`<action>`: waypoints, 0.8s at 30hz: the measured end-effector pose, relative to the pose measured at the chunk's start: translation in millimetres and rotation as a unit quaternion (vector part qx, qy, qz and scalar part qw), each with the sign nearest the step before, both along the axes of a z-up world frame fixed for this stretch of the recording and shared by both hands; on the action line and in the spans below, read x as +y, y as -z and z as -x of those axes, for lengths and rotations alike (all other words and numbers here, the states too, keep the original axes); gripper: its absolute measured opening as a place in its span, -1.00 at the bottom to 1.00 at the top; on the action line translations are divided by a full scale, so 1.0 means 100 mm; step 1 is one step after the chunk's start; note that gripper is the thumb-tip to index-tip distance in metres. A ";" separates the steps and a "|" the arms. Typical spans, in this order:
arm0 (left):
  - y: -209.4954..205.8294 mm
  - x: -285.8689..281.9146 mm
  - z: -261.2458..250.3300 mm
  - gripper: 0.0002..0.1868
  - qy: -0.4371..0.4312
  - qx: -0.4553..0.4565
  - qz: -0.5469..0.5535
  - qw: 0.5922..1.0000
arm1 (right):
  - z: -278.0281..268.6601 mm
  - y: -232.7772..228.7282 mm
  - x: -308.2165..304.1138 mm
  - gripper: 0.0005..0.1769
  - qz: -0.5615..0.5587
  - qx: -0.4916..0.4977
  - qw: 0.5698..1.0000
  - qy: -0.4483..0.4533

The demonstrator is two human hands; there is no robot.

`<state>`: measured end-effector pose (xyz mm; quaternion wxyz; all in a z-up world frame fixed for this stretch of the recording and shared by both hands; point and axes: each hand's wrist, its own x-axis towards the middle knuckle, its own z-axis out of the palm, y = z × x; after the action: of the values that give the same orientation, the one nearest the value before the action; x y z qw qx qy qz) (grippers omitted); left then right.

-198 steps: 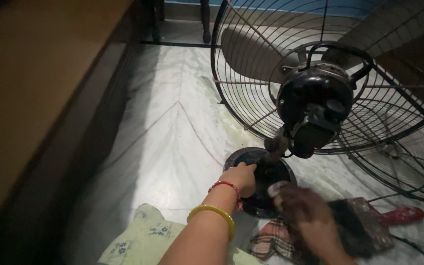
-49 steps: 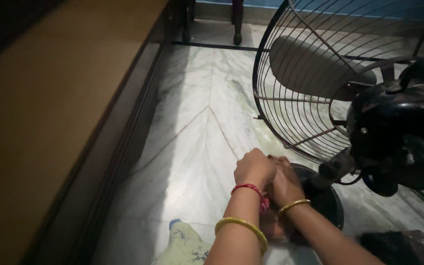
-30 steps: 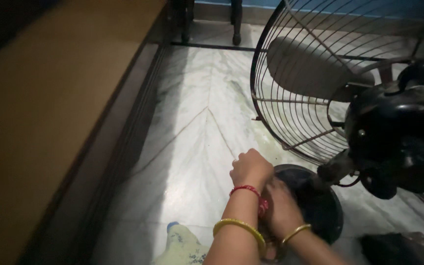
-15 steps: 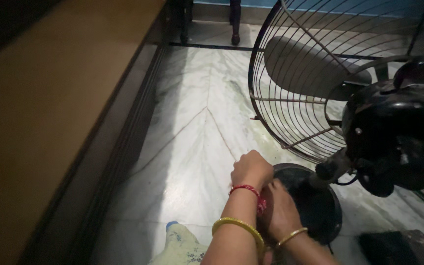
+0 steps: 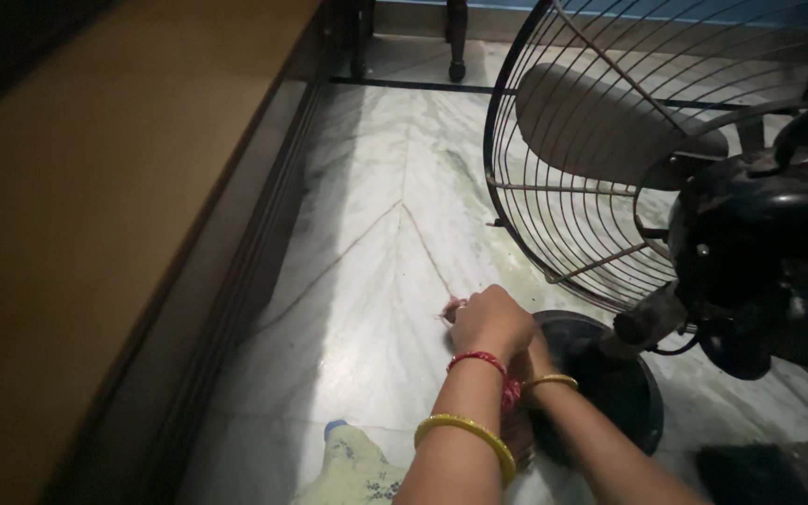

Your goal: The person cleans a standing fan using a brush and a cloth. They scrub the fan's base, motor housing, and blades, then wipe the base with a cloth.

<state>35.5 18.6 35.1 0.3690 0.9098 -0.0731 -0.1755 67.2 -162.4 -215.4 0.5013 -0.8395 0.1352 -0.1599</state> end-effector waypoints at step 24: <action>-0.16 0.04 0.03 -0.54 0.005 0.062 0.014 0.998 | 0.85 -1.50 0.68 -0.36 0.533 0.030 0.837 -0.122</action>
<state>32.8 22.5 50.9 0.3847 0.8916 -0.0573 -0.2320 -17.4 -94.7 -65.9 -0.0129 -0.9910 -0.0597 -0.1190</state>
